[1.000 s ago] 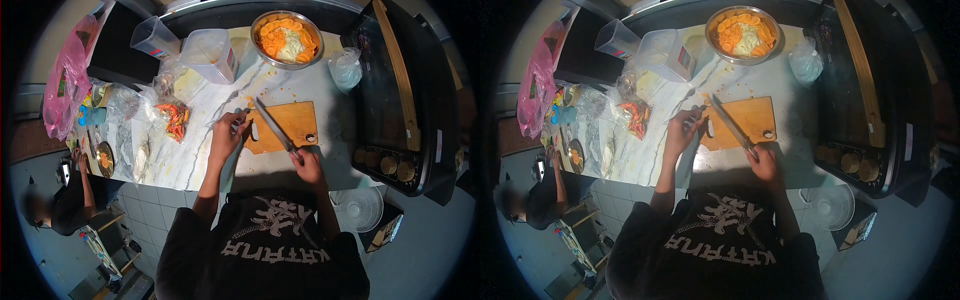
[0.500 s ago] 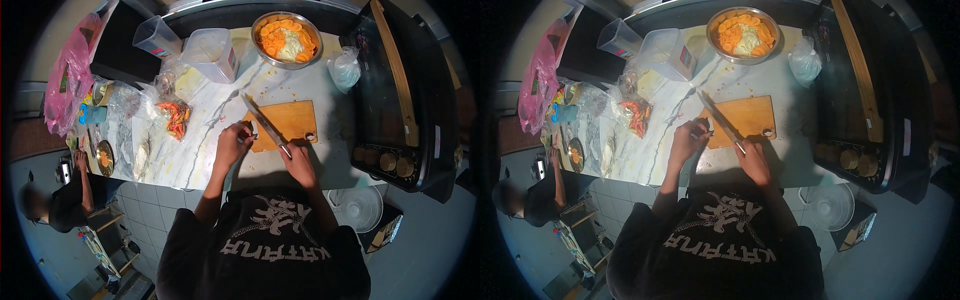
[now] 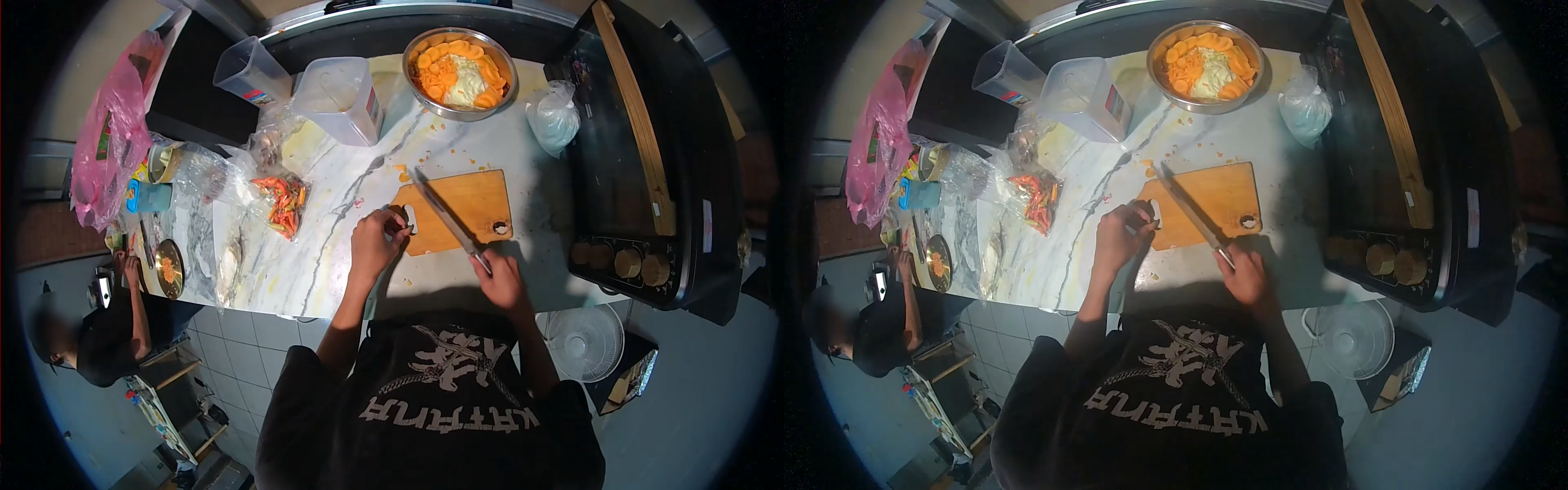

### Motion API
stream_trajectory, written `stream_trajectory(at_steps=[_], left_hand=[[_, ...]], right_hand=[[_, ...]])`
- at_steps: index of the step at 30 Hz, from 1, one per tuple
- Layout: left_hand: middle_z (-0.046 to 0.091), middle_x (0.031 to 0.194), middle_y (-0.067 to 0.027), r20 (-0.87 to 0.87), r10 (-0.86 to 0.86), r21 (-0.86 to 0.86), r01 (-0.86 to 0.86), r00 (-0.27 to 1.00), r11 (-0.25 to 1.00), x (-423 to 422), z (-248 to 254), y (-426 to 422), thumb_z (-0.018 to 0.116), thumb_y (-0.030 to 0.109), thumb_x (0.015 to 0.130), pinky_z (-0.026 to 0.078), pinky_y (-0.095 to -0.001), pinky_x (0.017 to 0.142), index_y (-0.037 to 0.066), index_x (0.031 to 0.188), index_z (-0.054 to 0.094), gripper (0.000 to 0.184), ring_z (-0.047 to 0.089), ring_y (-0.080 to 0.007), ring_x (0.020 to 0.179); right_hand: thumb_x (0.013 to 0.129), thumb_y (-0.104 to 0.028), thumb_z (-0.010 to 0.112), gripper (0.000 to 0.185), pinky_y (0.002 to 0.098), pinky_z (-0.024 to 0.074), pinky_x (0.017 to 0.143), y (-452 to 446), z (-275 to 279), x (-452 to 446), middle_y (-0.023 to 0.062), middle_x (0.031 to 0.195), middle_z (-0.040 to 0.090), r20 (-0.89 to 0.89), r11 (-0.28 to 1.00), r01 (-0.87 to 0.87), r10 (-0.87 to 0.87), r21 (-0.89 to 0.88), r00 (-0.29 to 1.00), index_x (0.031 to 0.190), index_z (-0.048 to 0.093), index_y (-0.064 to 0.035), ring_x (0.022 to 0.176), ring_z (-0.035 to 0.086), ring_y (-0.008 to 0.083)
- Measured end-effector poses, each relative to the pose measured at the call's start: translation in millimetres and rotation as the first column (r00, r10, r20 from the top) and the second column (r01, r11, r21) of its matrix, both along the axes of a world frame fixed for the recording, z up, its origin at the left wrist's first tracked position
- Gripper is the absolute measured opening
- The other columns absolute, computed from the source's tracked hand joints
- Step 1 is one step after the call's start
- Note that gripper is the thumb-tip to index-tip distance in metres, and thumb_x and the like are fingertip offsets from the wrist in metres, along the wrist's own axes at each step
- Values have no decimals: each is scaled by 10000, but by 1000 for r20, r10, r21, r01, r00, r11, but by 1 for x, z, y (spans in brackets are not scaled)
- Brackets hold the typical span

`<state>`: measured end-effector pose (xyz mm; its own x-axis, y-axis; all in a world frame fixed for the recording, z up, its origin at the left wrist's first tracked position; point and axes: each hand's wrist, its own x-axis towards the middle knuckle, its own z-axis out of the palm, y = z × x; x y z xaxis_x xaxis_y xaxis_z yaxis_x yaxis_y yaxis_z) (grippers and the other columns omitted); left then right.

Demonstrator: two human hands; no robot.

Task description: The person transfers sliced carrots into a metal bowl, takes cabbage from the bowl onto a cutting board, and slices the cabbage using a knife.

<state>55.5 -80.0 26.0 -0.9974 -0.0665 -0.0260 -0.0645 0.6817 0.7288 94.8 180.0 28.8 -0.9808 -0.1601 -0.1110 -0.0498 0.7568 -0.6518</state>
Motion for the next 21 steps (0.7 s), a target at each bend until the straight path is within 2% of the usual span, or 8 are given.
stream_trajectory(at_steps=[3, 4, 5, 7, 8, 16, 18, 21], left_hand=[[674, 785, -81, -37, 23, -62, -26, 999, 998, 3, -3, 2, 787, 95, 725, 526, -355, 646, 71, 845, 678, 164, 685, -241, 700], [666, 788, -79, -34, 39, -105, -42, 999, 994, 4, -1, 4, 767, 110, 729, 527, -372, 654, 84, 859, 682, 158, 678, -253, 712], [666, 788, -79, -34, 38, -104, -41, 999, 994, 5, 0, 3, 767, 110, 729, 527, -372, 654, 84, 859, 682, 158, 678, -253, 712], [667, 802, -82, -15, 68, -68, -68, 998, 995, 2, 0, 3, 754, 97, 728, 530, -384, 661, 89, 864, 681, 155, 678, -262, 721], [667, 802, -82, -19, 64, -64, -65, 998, 996, 1, 1, 3, 754, 97, 728, 530, -384, 661, 89, 864, 681, 155, 678, -262, 721], [662, 907, -117, -54, 101, -136, -108, 993, 985, 0, -3, -20, 743, 79, 738, 541, -404, 704, 75, 945, 707, 210, 673, -302, 781], [658, 934, -127, -65, 123, -107, -130, 990, 986, 0, -4, -20, 742, 69, 742, 542, -408, 729, 66, 957, 710, 217, 669, -313, 811], [639, 1062, -153, -159, 104, -75, -117, 982, 990, -2, -10, -17, 741, 55, 763, 528, -419, 819, 53, 1057, 703, 296, 640, -344, 940]], right_hand=[[928, -306, 659, 268, 530, 467, 822, 2, -15, 0, 210, 980, 669, 226, 998, 44, -52, 40, 973, 1025, 636, -57, 938, 568, 445], [932, -293, 653, 250, 519, 485, 760, 7, -19, -4, 208, 907, 674, 56, 998, 6, -9, 62, 998, 1014, 639, -57, 865, 605, 440], [932, -293, 653, 250, 519, 485, 760, 15, -23, -8, 208, 907, 674, 57, 998, 7, -10, 63, 998, 1014, 639, -57, 865, 605, 440], [942, -291, 650, 281, 466, 444, 586, 28, -16, -25, 209, 716, 621, -17, 989, 70, -73, -132, 997, 856, 604, -27, 658, 610, 409], [952, -285, 634, 303, 449, 415, 525, 42, -33, -31, 217, 647, 592, -196, 1000, 20, -23, -16, 980, 840, 602, -6, 586, 611, 403], [950, -273, 636, 328, 439, 420, 536, 56, -6, -47, 212, 621, 577, -181, 990, 122, -108, 64, 978, 796, 612, 15, 560, 611, 360], [946, -290, 629, 290, 496, 460, 612, 46, 2, -37, 222, 708, 634, 48, 997, 72, -71, -7, 996, 849, 627, -17, 715, 631, 439], [939, -268, 641, 264, 498, 461, 608, 31, 4, -23, 222, 720, 637, 70, 997, -50, 54, -58, 996, 843, 625, -23, 714, 623, 449]])
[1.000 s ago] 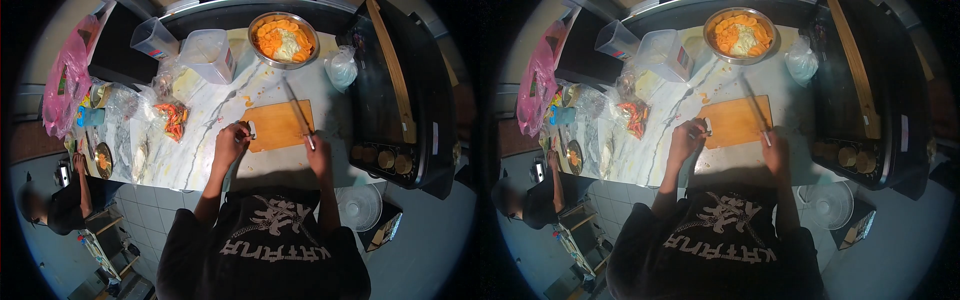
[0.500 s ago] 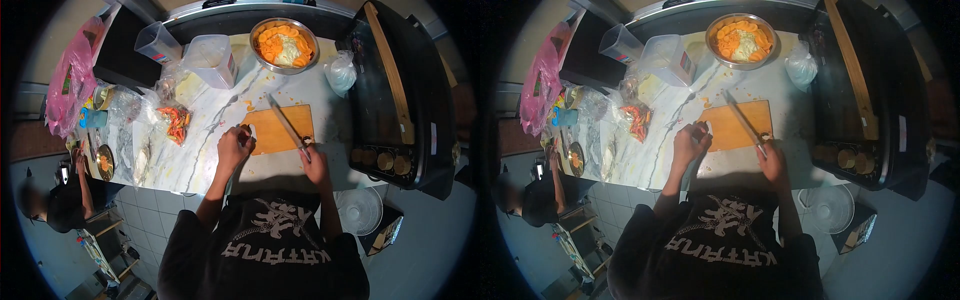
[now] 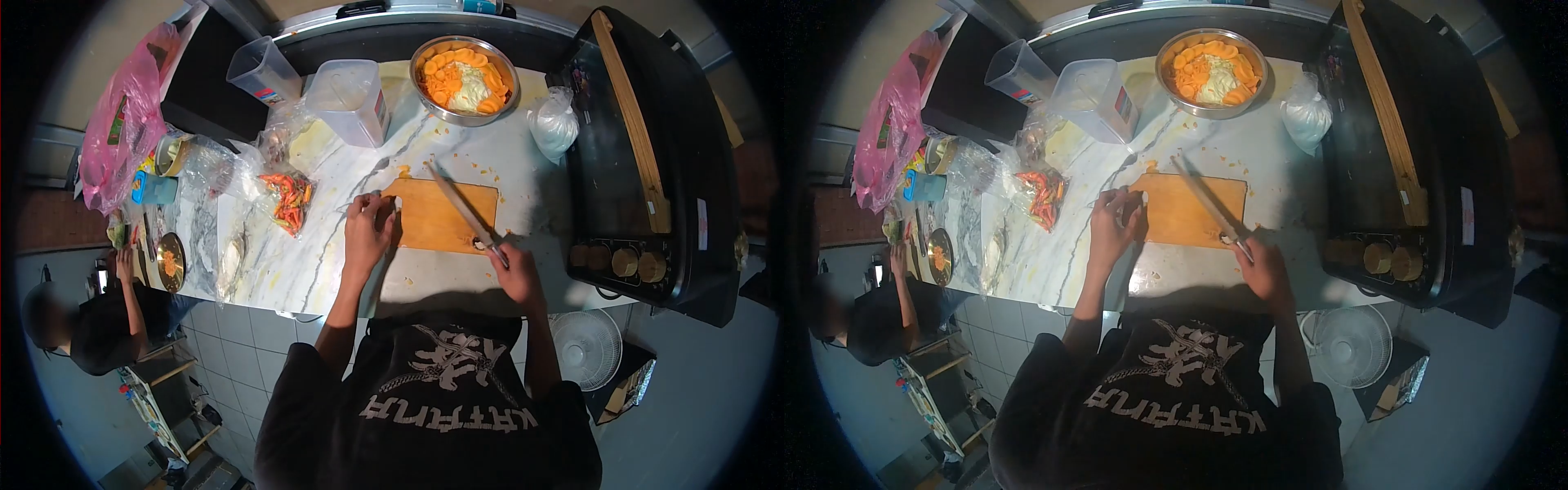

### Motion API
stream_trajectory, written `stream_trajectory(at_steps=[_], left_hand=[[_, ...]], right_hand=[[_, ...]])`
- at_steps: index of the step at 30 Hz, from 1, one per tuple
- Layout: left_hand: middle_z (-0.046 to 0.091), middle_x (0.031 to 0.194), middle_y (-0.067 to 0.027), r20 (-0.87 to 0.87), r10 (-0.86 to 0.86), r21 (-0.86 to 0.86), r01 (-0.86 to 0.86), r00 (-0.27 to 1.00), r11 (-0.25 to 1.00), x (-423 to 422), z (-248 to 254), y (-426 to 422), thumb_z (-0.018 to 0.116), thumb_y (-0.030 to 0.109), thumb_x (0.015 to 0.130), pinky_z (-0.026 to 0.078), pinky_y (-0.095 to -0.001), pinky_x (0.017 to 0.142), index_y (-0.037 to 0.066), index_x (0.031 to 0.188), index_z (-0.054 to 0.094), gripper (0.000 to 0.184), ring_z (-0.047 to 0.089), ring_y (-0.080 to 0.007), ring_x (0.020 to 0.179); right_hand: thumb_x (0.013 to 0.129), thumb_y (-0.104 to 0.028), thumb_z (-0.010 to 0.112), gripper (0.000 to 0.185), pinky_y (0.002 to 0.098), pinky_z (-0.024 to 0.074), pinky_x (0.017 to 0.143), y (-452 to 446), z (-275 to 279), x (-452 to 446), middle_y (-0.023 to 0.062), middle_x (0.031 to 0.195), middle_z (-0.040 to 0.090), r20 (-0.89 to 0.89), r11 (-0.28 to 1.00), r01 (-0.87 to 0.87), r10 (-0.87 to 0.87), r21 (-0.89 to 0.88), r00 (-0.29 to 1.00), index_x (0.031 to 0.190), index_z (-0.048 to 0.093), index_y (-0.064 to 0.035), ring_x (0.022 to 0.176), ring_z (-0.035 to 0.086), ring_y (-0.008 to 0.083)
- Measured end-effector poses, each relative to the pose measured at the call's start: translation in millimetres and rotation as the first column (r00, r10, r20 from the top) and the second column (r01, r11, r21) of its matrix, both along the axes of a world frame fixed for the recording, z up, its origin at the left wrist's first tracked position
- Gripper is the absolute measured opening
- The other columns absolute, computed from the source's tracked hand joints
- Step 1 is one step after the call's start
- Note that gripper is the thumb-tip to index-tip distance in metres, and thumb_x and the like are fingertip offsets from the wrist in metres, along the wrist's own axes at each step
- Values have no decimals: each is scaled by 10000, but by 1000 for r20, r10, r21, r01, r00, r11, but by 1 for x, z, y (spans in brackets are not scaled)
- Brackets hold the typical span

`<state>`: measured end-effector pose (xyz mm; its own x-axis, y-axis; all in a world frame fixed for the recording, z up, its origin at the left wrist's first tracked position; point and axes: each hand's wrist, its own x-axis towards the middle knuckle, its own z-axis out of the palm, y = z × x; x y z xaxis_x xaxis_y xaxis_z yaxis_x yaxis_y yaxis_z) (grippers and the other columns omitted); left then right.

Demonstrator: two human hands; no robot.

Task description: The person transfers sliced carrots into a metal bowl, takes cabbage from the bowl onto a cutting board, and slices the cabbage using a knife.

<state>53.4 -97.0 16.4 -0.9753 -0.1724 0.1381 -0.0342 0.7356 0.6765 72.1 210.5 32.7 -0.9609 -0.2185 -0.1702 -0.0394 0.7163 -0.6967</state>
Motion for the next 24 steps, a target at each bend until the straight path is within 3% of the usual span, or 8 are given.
stream_trajectory(at_steps=[3, 5, 7, 10, 14, 16, 19, 24], left_hand=[[609, 1171, -169, -81, -7, -46, 4, 997, 999, -3, 3, 5, 748, 65, 783, 505, -428, 894, 53, 1155, 677, 379, 597, -369, 1041], [588, 1232, -170, 6, -21, -19, 22, 1000, 1000, -5, -1, 4, 756, 85, 791, 500, -430, 921, 67, 1211, 655, 432, 585, -367, 1079], [606, 1214, -166, -11, -16, -16, 15, 1000, 1000, -7, -5, 5, 759, 102, 799, 506, -427, 900, 70, 1197, 665, 410, 604, -361, 1066], [624, 1193, -171, -31, -3, -7, 3, 1000, 1000, -4, -6, 7, 762, 122, 806, 513, -422, 877, 67, 1181, 674, 390, 624, -357, 1052], [614, 1206, -191, -47, -1, 34, 3, 999, 999, -1, -5, 9, 739, 61, 792, 511, -419, 888, 62, 1183, 671, 397, 622, -360, 1054], [608, 1215, -196, -55, 9, 23, -8, 998, 1000, 2, -5, 12, 725, 27, 782, 510, -418, 894, 60, 1184, 670, 407, 622, -362, 1055], [586, 1218, -191, -84, 17, 69, -11, 996, 998, 5, -6, 15, 638, -129, 730, 510, -424, 880, 61, 1190, 651, 499, 607, -379, 1054], [577, 1229, -190, -51, 35, 92, -30, 998, 995, 20, 0, 19, 630, -118, 728, 502, -430, 901, 61, 1197, 643, 503, 603, -379, 1040]], right_hand=[[929, -262, 655, 259, 492, 476, 610, -2, -14, 3, 227, 711, 633, -51, 1000, 18, -17, 13, 999, 837, 626, -22, 702, 624, 446], [928, -270, 656, 268, 487, 481, 609, 4, -19, 0, 228, 710, 633, -106, 998, 29, -23, 51, 994, 833, 627, -21, 699, 628, 443], [925, -284, 656, 285, 486, 477, 601, 7, -12, -8, 223, 691, 629, -52, 979, 184, -181, 85, 982, 827, 625, -18, 684, 629, 438], [923, -293, 654, 296, 488, 475, 596, 10, -2, -13, 217, 684, 629, -65, 980, 184, -179, 78, 982, 815, 623, -18, 673, 629, 434], [917, -286, 659, 282, 491, 471, 594, -4, -3, -11, 210, 684, 630, -37, 983, 180, -179, 31, 983, 818, 623, -25, 687, 633, 427], [910, -287, 665, 267, 490, 475, 608, -13, -12, -10, 199, 687, 632, -127, 992, 127, -125, 6, 984, 830, 626, -35, 712, 638, 421], [888, -240, 680, 222, 500, 481, 646, -25, -15, -11, 196, 758, 647, -115, 991, 131, -129, 9, 985, 872, 619, -28, 729, 627, 436], [861, -113, 677, 186, 509, 474, 647, -34, -9, -11, 211, 892, 619, -257, 996, 81, -89, -41, 962, 941, 575, 19, 770, 612, 444]])
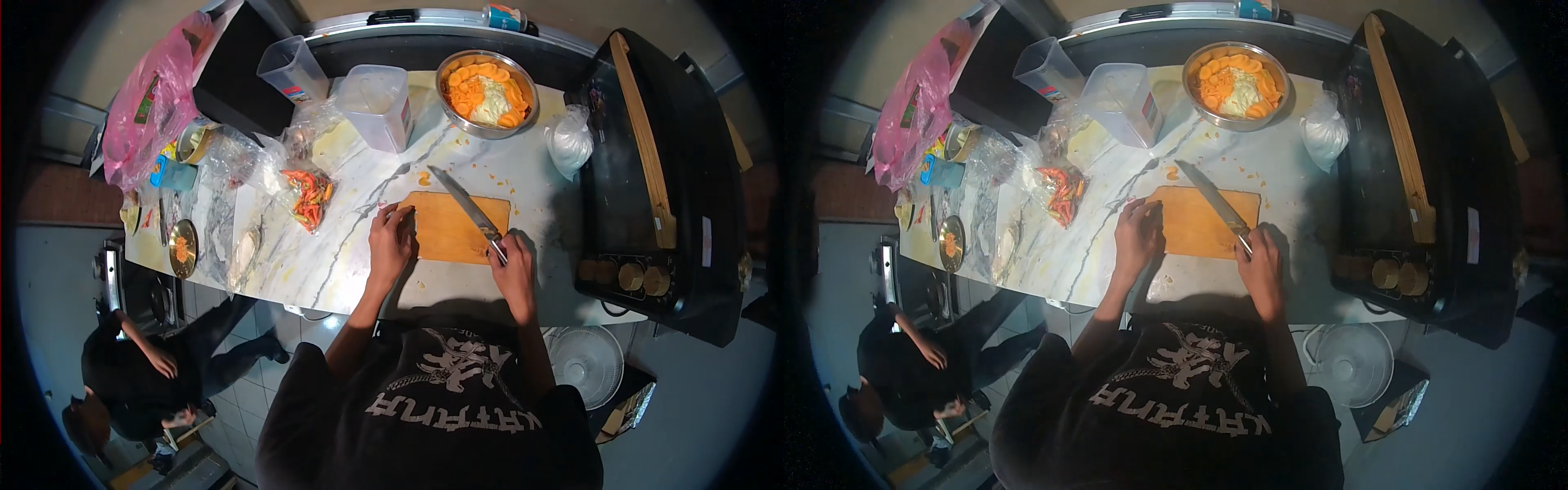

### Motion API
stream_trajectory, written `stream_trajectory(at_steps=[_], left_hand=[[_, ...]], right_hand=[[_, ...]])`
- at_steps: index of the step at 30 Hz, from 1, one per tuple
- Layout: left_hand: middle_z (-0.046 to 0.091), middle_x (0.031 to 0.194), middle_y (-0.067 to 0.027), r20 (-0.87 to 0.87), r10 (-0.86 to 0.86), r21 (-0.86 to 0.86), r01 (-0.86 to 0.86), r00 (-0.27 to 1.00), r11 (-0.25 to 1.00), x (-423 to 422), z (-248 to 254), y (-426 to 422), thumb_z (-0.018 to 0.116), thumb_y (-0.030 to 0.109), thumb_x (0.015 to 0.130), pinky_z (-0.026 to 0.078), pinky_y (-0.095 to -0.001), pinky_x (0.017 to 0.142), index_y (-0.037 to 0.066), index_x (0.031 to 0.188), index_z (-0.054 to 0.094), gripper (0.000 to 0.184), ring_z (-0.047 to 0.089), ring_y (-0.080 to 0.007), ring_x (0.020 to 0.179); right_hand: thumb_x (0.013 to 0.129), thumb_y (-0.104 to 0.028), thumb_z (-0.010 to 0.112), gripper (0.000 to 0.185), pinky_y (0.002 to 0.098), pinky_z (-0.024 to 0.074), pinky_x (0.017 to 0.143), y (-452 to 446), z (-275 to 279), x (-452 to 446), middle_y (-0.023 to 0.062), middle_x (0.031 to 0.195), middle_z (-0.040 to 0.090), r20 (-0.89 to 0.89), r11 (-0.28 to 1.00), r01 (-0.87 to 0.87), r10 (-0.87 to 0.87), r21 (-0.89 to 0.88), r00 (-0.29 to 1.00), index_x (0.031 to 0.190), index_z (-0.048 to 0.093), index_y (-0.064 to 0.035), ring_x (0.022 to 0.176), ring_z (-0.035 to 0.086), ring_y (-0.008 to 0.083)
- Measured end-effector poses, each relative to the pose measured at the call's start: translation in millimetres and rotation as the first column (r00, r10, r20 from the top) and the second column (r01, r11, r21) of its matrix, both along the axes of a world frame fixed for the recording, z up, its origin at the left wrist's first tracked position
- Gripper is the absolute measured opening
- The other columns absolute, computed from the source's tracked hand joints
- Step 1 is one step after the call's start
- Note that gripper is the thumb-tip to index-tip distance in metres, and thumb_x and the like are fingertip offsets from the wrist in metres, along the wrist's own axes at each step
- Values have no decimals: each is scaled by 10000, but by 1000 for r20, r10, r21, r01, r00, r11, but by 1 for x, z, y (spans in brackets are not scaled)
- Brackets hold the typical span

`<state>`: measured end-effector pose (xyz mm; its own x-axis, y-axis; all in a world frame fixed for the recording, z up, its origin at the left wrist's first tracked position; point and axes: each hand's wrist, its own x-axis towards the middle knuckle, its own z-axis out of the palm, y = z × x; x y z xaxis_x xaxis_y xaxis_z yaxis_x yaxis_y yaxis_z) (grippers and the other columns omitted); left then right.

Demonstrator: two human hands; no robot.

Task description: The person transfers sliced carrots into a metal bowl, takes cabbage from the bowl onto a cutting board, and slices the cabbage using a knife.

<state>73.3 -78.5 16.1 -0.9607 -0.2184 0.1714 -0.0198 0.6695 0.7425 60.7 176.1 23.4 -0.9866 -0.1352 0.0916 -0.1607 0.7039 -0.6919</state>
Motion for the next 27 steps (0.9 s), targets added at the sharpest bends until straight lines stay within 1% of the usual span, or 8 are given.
stream_trajectory(at_steps=[4, 10, 11, 12, 14, 17, 21, 27], left_hand=[[575, 1227, -190, -13, 25, -3, -25, 1000, 1000, 8, -4, -5, 625, -101, 742, 483, -435, 936, 52, 1215, 629, 497, 580, -380, 1078], [605, 1190, -174, -211, 109, -81, -129, 971, 988, -4, 8, -29, 617, 87, 947, 476, -397, 942, 6, 1115, 652, 191, 589, -320, 1085], [623, 1153, -147, -122, 109, 271, -73, 986, 960, -7, 11, -37, 594, 101, 971, 480, -376, 937, -2, 1096, 651, 172, 604, -278, 1042], [641, 1115, -121, -43, 79, 592, -38, 996, 805, -10, 15, -43, 571, 114, 995, 483, -354, 933, -9, 1078, 651, 168, 620, -237, 1000], [654, 1063, -70, -89, 92, 692, -5, 992, 722, -15, 32, -49, 526, 168, 1034, 488, -309, 907, -4, 1043, 639, 206, 616, -152, 936], [640, 1063, -62, -123, 46, 945, 103, 991, 309, -11, 53, -56, 519, 259, 1039, 485, -289, 858, 45, 992, 596, 232, 604, -129, 965], [624, 1047, -60, -243, -42, 961, 247, 969, 126, 0, 68, -52, 505, 264, 1041, 477, -288, 866, 91, 993, 561, 188, 600, -139, 962], [606, 1019, -66, -312, -94, 945, 319, 945, 68, 5, 75, -47, 496, 250, 1039, 460, -287, 849, 104, 924, 522, 187, 579, -140, 931]], right_hand=[[834, -51, 680, 201, 506, 462, 720, -8, -2, 3, 204, 926, 559, -27, 995, -77, 79, 67, 997, 974, 557, 25, 860, 576, 425], [803, -43, 706, 224, 495, 439, 792, -12, -8, -3, 188, 919, 547, -127, 983, -98, 118, 155, 985, 959, 556, 12, 902, 541, 405], [796, -32, 711, 227, 490, 434, 780, -13, -8, -5, 186, 906, 542, -140, 983, -99, 120, 153, 983, 950, 551, 12, 891, 539, 399], [796, -32, 711, 227, 490, 434, 780, -13, -7, -7, 186, 906, 542, -144, 982, -111, 133, 154, 981, 950, 551, 12, 891, 539, 399], [815, -59, 695, 206, 500, 448, 810, -14, -4, -10, 193, 939, 568, -81, 970, -130, 150, 206, 985, 957, 563, 10, 926, 550, 407], [816, -74, 696, 206, 503, 445, 814, -13, -10, -13, 195, 938, 574, -72, 965, -150, 169, 215, 983, 958, 566, 0, 927, 552, 405], [804, -79, 705, 210, 503, 437, 819, -11, -17, -13, 186, 936, 575, -49, 970, -133, 146, 206, 988, 940, 560, -11, 926, 550, 400], [763, -42, 731, 244, 487, 434, 829, -6, -22, -8, 166, 918, 567, -96, 982, -123, 137, 140, 986, 922, 548, -18, 925, 546, 389]])
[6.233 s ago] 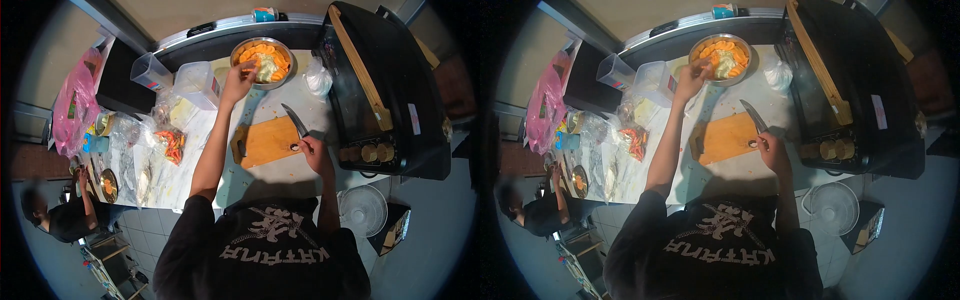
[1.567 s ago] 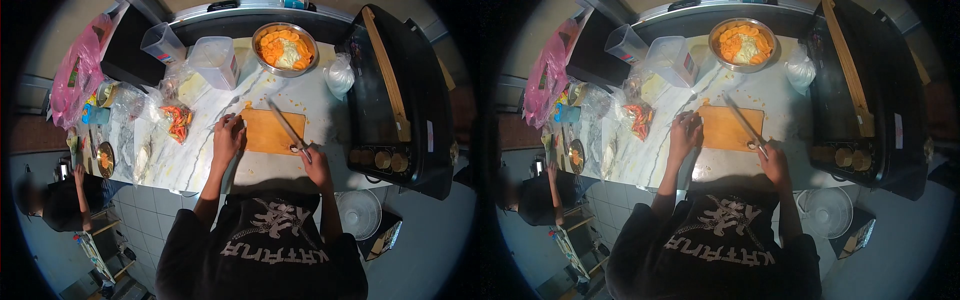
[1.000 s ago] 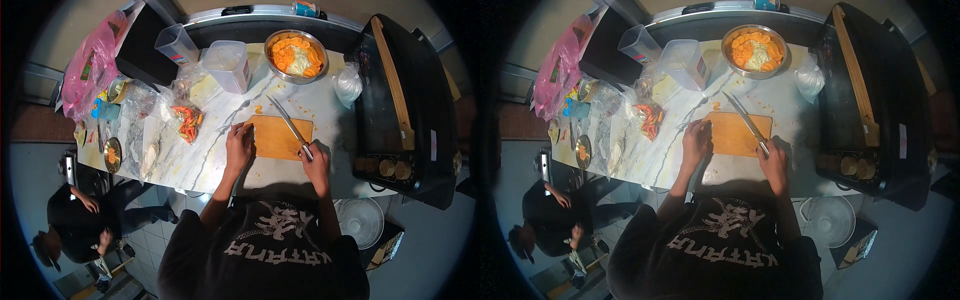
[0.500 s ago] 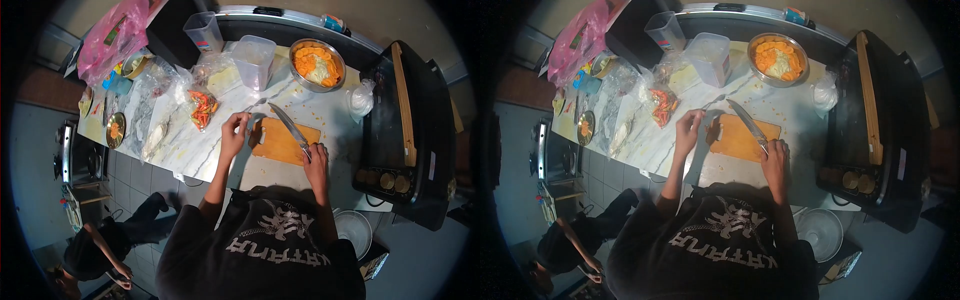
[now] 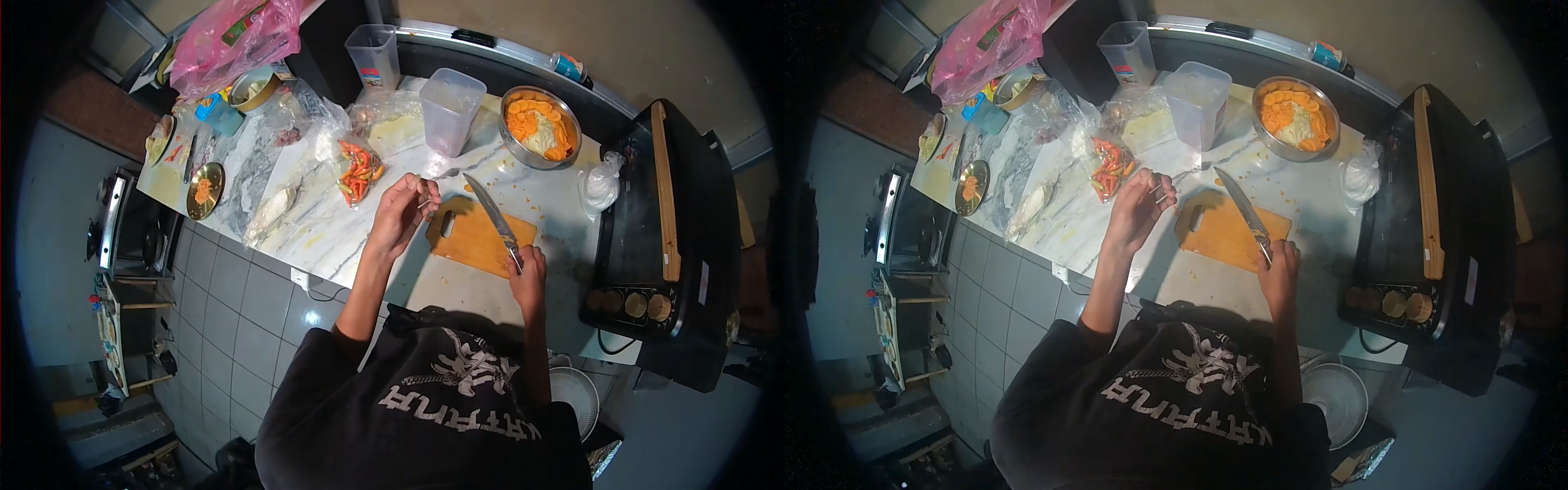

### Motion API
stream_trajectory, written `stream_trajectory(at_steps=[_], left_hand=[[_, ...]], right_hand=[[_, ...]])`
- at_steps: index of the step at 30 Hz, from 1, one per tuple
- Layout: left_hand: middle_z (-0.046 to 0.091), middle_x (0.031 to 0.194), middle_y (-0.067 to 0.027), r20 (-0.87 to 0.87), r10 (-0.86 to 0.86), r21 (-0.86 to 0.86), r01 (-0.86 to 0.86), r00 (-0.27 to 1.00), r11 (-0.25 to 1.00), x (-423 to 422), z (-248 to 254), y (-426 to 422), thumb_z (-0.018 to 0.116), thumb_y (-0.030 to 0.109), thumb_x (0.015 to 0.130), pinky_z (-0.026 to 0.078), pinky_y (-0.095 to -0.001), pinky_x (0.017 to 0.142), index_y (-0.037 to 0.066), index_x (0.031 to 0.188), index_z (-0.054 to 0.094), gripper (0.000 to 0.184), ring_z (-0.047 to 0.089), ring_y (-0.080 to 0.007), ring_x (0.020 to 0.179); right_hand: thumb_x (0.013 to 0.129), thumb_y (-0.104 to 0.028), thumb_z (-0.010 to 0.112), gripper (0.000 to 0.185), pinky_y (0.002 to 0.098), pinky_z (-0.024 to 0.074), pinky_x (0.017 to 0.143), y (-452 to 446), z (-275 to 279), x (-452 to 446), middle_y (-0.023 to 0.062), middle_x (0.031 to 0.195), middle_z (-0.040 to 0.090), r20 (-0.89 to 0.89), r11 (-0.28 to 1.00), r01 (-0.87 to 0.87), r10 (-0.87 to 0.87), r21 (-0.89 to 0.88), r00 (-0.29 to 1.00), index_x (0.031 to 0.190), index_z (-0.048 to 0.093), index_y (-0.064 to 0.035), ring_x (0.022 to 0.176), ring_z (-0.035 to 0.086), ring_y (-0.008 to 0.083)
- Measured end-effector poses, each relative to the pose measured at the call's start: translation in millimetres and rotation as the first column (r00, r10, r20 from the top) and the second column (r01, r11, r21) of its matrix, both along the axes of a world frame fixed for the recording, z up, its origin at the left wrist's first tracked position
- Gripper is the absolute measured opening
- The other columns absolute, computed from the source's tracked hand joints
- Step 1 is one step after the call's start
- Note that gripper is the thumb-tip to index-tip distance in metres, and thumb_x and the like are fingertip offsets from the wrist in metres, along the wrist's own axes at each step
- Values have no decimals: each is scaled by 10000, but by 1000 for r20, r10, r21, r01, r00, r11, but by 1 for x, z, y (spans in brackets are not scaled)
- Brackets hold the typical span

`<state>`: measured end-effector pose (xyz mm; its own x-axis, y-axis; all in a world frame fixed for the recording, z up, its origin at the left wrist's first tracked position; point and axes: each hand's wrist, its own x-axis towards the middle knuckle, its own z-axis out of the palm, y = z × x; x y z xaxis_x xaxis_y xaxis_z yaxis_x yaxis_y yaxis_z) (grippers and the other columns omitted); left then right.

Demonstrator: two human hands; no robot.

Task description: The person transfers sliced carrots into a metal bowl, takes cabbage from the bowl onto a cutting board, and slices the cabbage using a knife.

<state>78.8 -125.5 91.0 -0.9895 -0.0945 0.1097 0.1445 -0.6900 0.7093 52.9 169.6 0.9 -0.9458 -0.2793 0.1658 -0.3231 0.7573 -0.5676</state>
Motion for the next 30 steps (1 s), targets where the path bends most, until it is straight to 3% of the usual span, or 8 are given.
stream_trajectory(at_steps=[4, 6, 9, 12, 22, 25, 29, 30], left_hand=[[603, 963, -69, 11, 44, -18, -44, 999, 999, 8, -7, -2, 498, 219, 1035, 452, -286, 812, 97, 891, 529, 191, 566, -138, 887], [603, 940, -70, 6, 78, -61, -77, 997, 995, 14, -9, -6, 502, 212, 1033, 454, -287, 808, 91, 879, 533, 198, 566, -137, 880], [599, 863, -54, 32, 171, -117, -166, 985, 979, 26, -14, -12, 540, 195, 1021, 457, -276, 780, 70, 845, 546, 216, 562, -125, 829], [602, 808, -17, 189, 285, -205, -246, 940, 947, 41, -33, -23, 619, 196, 990, 459, -253, 754, 49, 888, 596, 180, 553, -98, 759], [633, 864, -5, 309, 479, -321, -383, 822, 866, 100, -34, -51, 615, 199, 992, 469, -248, 753, 56, 997, 616, 143, 589, -84, 808], [596, 929, -18, 339, 491, -329, -388, 803, 861, 107, -32, -61, 611, 240, 991, 437, -273, 797, 80, 987, 596, 161, 574, -127, 882], [636, 917, -12, 303, 516, -285, -441, 801, 851, 104, -34, -80, 583, 221, 1010, 476, -255, 776, 55, 1015, 611, 168, 594, -87, 837], [638, 922, -13, 283, 513, -286, -440, 810, 851, 103, -32, -85, 576, 229, 1014, 478, -257, 780, 56, 1016, 611, 176, 596, -88, 841]], right_hand=[[758, -27, 728, 239, 483, 437, 821, 1, -1, -1, 166, 909, 566, -29, 1000, -23, 23, -4, 999, 915, 548, -20, 908, 549, 388], [783, -8, 704, 197, 468, 448, 711, 0, -3, -3, 169, 853, 553, -90, 997, -36, 31, -63, 996, 876, 531, -18, 794, 557, 383], [781, 0, 702, 195, 463, 448, 702, -2, -3, -7, 169, 833, 551, -88, 993, -88, 81, -77, 993, 867, 528, -12, 790, 562, 377], [781, -1, 702, 190, 463, 449, 715, -13, 5, -9, 172, 826, 557, -39, 995, -89, 87, -50, 995, 859, 529, -9, 804, 567, 376], [833, -173, 718, 246, 480, 453, 766, -20, 22, -22, 197, 876, 566, -82, 984, -57, 72, 169, 994, 852, 531, -15, 859, 562, 400], [845, -167, 716, 232, 463, 452, 752, -41, 26, -32, 176, 866, 562, -121, 977, -195, 204, 82, 971, 880, 541, -18, 841, 563, 371], [859, -145, 708, 213, 439, 448, 738, -83, 30, -36, 159, 863, 557, -189, 952, -264, 291, 154, 938, 903, 548, -11, 823, 560, 338], [861, -132, 705, 199, 432, 448, 731, -96, 39, -32, 154, 862, 558, -124, 950, -297, 308, 97, 943, 911, 554, -13, 813, 559, 325]])
